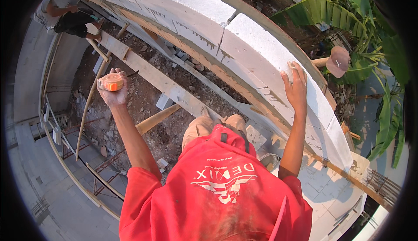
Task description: The person places white blocks onto a curved wall structure, applies mortar with a trowel, and taps the blocks into alignment. The person repeatedly scoops mortar, spreads it on the blocks, and adjusts their position along the scaffolding.
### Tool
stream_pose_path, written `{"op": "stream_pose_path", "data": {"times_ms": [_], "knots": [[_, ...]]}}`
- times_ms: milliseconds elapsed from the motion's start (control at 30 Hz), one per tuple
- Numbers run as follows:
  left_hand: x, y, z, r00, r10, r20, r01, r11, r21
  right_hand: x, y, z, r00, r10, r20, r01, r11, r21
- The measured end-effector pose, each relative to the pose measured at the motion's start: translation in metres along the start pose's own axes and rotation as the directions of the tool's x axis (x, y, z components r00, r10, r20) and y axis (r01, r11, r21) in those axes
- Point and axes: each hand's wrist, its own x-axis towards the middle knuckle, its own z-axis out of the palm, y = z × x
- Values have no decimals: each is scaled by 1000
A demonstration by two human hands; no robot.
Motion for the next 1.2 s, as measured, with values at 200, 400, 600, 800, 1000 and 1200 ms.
{"op": "stream_pose_path", "data": {"times_ms": [200,400,600,800,1000,1200], "knots": [[-17,-12,-2,991,-112,68,109,993,56,-2,3,7,999,17,-48,-16,1000,16],[-39,-17,-28,990,-131,-43,135,987,90,-3,3,7,998,42,-40,-40,998,44],[-60,-8,-42,989,-98,-115,112,987,117,-3,-2,5,998,66,-17,-65,997,37],[-70,0,-59,955,19,-296,31,986,164,-3,-9,-2,995,96,18,-96,995,24],[-74,-3,-64,964,20,-264,24,986,165,-2,-8,-2,998,70,2,-70,997,27],[-76,-23,-36,998,16,-67,0,974,226,-2,-8,-2,998,56,-12,-56,998,18]]}}
